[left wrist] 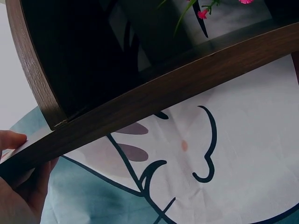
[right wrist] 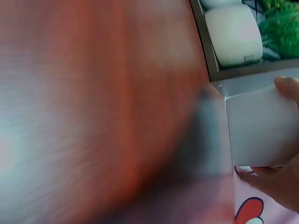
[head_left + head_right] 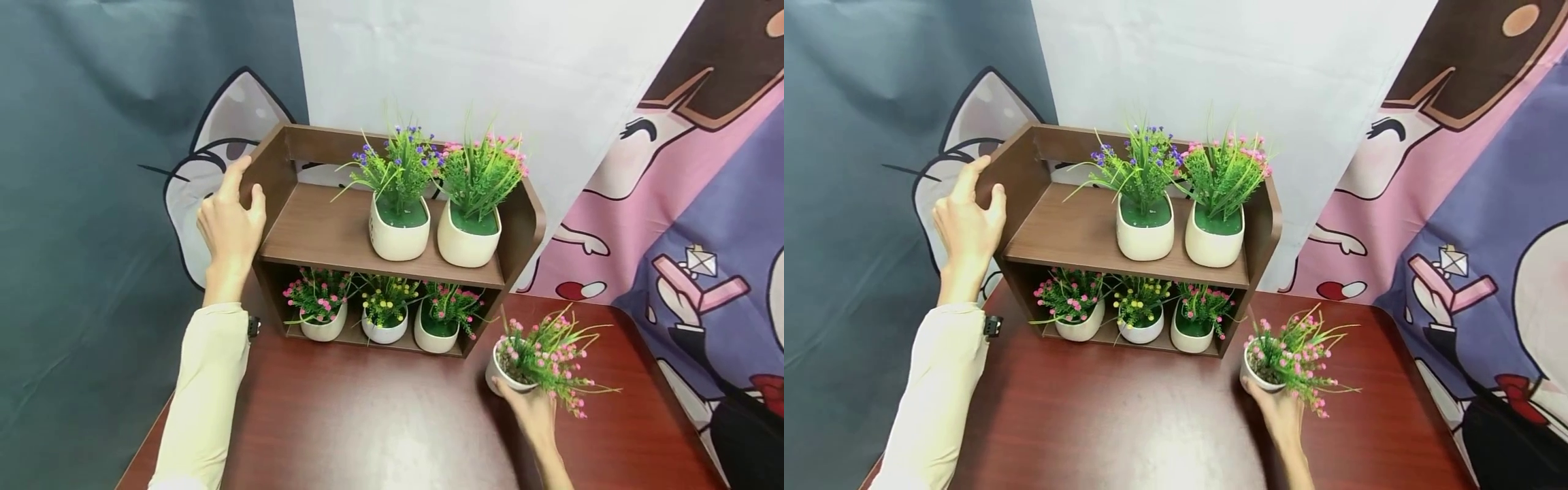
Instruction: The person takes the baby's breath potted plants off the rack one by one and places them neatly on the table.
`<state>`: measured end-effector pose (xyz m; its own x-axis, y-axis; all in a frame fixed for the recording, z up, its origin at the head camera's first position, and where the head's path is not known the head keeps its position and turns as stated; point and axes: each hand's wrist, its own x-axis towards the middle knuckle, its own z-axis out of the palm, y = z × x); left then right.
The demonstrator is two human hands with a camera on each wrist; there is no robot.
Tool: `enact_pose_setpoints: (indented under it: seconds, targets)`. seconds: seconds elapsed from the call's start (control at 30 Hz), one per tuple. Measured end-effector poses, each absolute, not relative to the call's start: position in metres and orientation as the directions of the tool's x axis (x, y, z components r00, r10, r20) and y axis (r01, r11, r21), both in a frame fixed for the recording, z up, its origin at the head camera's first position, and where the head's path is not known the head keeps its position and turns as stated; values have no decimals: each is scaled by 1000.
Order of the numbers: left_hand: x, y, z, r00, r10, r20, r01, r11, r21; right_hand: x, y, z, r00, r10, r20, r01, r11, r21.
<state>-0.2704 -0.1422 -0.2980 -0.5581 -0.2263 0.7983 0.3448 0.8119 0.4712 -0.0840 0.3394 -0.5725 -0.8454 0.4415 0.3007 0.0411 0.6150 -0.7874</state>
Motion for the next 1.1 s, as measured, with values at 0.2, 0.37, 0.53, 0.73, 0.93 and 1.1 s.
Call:
enact_pose_setpoints:
  seconds: [0.2,0.37,0.53,0.73,0.93,1.1]
  targets:
    - [-274,-138,-299,-567,-212,796,357,808,469,-112,310,-526,-799,526,289,130,622,-772]
    - [-274,-142,-288,-539,-211,816,363,816,451,-147,306,-535,-817,491,302,83,618,-782]
    - [-275,-142,-282,-549,-196,812,367,817,445,-157,301,-542,-828,443,345,70,691,-719]
    - [-272,-140,-293,-561,-192,805,366,815,449,-137,300,-545,-874,405,268,139,738,-661]
    - [-270,-142,-298,-566,-204,799,352,817,458,-103,293,-528,-872,472,128,218,610,-762]
    - [-271,-143,-299,-567,-221,794,349,809,474,-71,281,-494,-906,424,-11,259,534,-804]
